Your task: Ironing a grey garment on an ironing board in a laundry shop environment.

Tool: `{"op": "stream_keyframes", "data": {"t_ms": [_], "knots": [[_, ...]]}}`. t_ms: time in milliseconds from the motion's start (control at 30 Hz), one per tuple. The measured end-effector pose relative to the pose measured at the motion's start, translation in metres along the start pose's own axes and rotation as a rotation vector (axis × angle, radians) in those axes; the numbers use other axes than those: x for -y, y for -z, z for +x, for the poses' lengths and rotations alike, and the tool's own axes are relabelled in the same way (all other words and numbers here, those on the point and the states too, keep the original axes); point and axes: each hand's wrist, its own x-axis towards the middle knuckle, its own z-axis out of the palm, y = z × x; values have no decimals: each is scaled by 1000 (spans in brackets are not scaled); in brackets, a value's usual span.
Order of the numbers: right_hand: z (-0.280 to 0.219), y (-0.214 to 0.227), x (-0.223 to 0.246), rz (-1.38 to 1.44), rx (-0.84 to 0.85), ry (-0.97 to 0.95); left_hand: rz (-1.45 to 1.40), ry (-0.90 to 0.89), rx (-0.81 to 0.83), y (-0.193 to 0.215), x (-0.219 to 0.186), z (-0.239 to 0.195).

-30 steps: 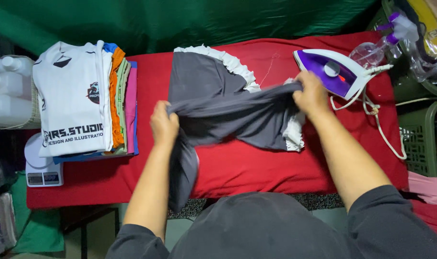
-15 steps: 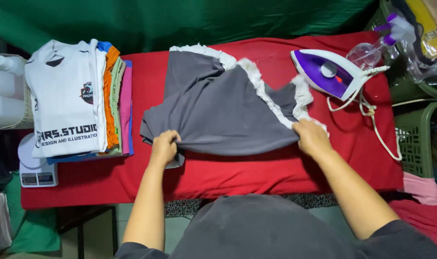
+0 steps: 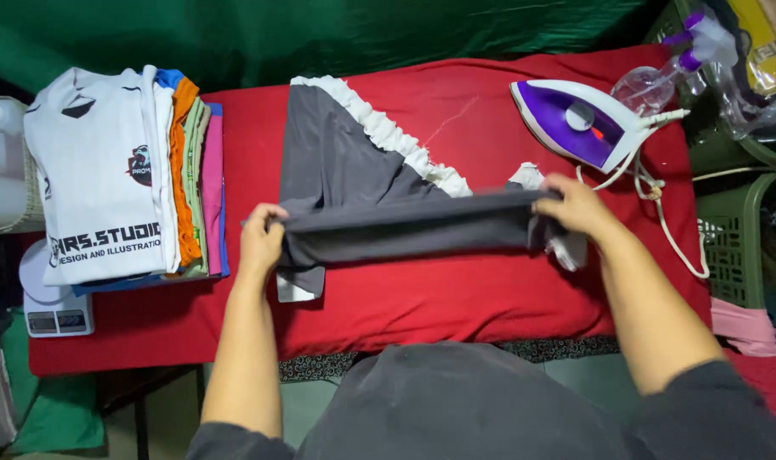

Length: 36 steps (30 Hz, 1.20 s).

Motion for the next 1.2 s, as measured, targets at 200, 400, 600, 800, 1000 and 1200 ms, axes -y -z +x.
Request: {"op": "stream_keyframes", "data": {"t_ms": [200, 400, 600, 800, 1000, 1200], "knots": [[73, -12, -28, -72, -423, -97, 16, 129, -271, -2, -73, 25], [83, -1, 9, -61, -652, 14, 25, -22, -542, -5, -99, 71], [23, -42, 80, -532, -634, 261, 97, -212, -397, -42, -97, 44], [29, -79, 10, -747, -352, 210, 503, 169, -197, -48, -70, -39], [59, -38, -15, 11, -464, 77, 525, 350, 4, -52, -37, -45], [57, -23, 18, -305, -617, -35, 444, 434, 184, -45, -1, -57]]}}
